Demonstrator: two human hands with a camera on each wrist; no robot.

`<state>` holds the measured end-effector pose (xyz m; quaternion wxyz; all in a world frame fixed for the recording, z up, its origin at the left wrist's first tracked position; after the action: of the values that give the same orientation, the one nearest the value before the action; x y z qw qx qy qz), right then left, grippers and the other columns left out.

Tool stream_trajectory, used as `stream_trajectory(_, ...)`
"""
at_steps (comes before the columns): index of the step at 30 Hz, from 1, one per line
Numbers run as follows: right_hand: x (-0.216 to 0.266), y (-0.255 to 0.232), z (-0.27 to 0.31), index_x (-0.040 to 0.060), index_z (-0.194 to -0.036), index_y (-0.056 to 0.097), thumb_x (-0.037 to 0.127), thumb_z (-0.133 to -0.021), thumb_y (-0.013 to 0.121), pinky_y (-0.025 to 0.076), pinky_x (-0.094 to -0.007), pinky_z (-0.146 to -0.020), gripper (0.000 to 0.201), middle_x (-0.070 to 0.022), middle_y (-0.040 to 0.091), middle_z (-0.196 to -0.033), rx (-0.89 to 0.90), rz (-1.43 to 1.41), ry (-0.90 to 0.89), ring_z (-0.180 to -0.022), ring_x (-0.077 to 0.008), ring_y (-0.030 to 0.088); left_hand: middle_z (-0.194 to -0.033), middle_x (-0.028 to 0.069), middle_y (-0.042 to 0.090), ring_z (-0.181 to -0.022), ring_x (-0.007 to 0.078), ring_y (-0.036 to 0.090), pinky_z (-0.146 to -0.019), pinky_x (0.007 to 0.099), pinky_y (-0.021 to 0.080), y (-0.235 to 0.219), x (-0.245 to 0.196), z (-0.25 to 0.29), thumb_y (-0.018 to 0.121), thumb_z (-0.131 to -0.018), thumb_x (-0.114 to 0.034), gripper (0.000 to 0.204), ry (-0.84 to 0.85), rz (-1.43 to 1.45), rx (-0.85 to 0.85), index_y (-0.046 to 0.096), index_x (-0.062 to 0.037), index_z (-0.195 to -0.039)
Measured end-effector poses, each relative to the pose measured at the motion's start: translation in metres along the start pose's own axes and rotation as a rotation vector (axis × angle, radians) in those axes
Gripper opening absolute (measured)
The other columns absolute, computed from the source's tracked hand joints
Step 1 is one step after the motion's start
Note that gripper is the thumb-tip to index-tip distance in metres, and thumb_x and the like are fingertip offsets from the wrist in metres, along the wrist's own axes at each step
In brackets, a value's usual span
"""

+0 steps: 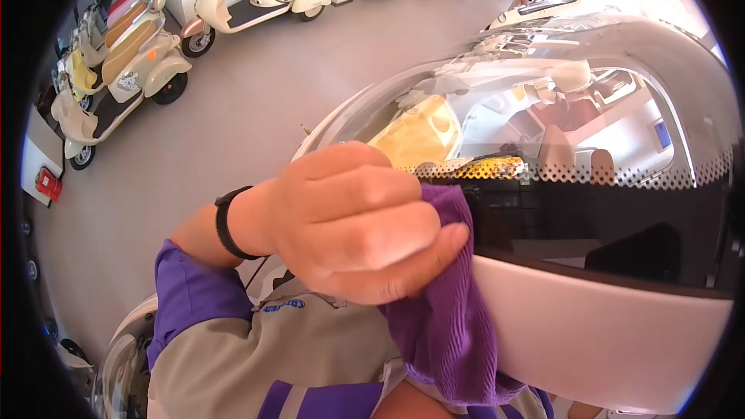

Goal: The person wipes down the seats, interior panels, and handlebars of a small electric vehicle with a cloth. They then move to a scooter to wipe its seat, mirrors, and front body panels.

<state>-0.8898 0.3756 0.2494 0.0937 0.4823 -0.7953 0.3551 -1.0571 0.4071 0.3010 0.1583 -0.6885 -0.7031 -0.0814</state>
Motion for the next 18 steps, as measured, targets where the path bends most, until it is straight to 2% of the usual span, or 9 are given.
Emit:
stream_trajectory(6,-0.004,0.004,-0.005,-0.0014,-0.097,0.070,0.011,-0.078,0.075,0.050,-0.0302,-0.069,0.023,-0.0158,0.068,-0.097,-0.019,-0.009,0.000,-0.077,-0.0200,0.063,-0.091,0.0046,0.056,-0.069,0.0173,0.055,-0.051,0.0268,0.041,0.000,0.013,0.002,0.077,-0.068,-0.003,0.023,-0.054,0.156,-0.004,0.068,-0.0062,-0.089)
stream_trajectory(8,-0.005,0.006,-0.010,-0.0015,-0.097,0.070,0.011,-0.079,0.075,0.050,-0.0301,-0.068,0.023,-0.0161,0.068,-0.098,-0.014,-0.014,-0.009,-0.077,-0.0200,0.063,-0.094,0.0059,0.054,-0.070,0.0188,0.054,-0.053,0.0291,0.042,0.002,0.015,0.006,0.076,-0.073,-0.008,0.023,-0.080,0.164,0.051,0.070,-0.0063,-0.095)
stream_trajectory(10,-0.005,0.009,-0.016,-0.0015,-0.097,0.070,0.011,-0.079,0.075,0.050,-0.0301,-0.068,0.023,-0.0163,0.068,-0.098,-0.004,-0.032,-0.030,-0.077,-0.0199,0.063,-0.094,0.0067,0.053,-0.069,0.0197,0.053,-0.053,0.0301,0.041,0.000,0.016,0.004,0.076,-0.075,-0.011,0.024,-0.107,0.118,0.005,0.071,-0.0065,-0.098)
stream_trajectory(11,-0.005,0.011,-0.019,-0.0016,-0.097,0.070,0.011,-0.079,0.075,0.050,-0.0301,-0.068,0.023,-0.0164,0.068,-0.098,0.003,-0.047,-0.044,-0.077,-0.0199,0.063,-0.093,0.0078,0.051,-0.070,0.0206,0.053,-0.052,0.0313,0.040,0.001,0.011,0.002,0.075,-0.078,-0.020,0.029,-0.070,0.086,0.083,0.071,-0.0035,-0.102)
stream_trajectory(13,-0.005,0.015,-0.023,-0.0016,-0.097,0.070,0.011,-0.079,0.074,0.050,-0.0300,-0.068,0.023,-0.0166,0.068,-0.099,0.022,-0.071,-0.069,-0.077,-0.0199,0.063,-0.090,0.0083,0.052,-0.071,0.0214,0.055,-0.052,0.0318,0.041,0.009,0.014,0.003,0.074,-0.079,-0.023,0.035,-0.120,0.169,0.312,0.069,-0.0007,-0.105)
stream_trajectory(16,-0.003,0.017,-0.020,-0.0018,-0.097,0.070,0.012,-0.079,0.074,0.050,-0.0300,-0.068,0.023,-0.0169,0.068,-0.099,0.085,-0.099,-0.098,-0.077,-0.0198,0.063,-0.089,0.0116,0.058,-0.077,0.0264,0.059,-0.061,0.0365,0.046,0.017,0.005,0.001,0.067,-0.085,-0.028,0.043,-0.286,0.122,0.461,0.065,0.0042,-0.113)
stream_trajectory(18,0.003,0.012,-0.010,-0.0018,-0.097,0.070,0.012,-0.080,0.074,0.050,-0.0300,-0.068,0.023,-0.0172,0.068,-0.100,0.148,-0.144,-0.133,-0.077,-0.0198,0.063,-0.091,0.0135,0.061,-0.080,0.0286,0.060,-0.067,0.0381,0.048,0.005,0.000,-0.002,0.064,-0.088,-0.028,0.041,-0.364,-0.072,0.348,0.064,0.0030,-0.115)
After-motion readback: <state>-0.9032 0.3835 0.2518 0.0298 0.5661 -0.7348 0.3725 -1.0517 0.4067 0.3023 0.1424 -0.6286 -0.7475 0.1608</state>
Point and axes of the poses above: each hand's wrist, its own z-axis away from the middle knuckle, its own y-axis out of the palm, x = y × z, the point moved 10 cm from there along -z, towards the middle knuckle
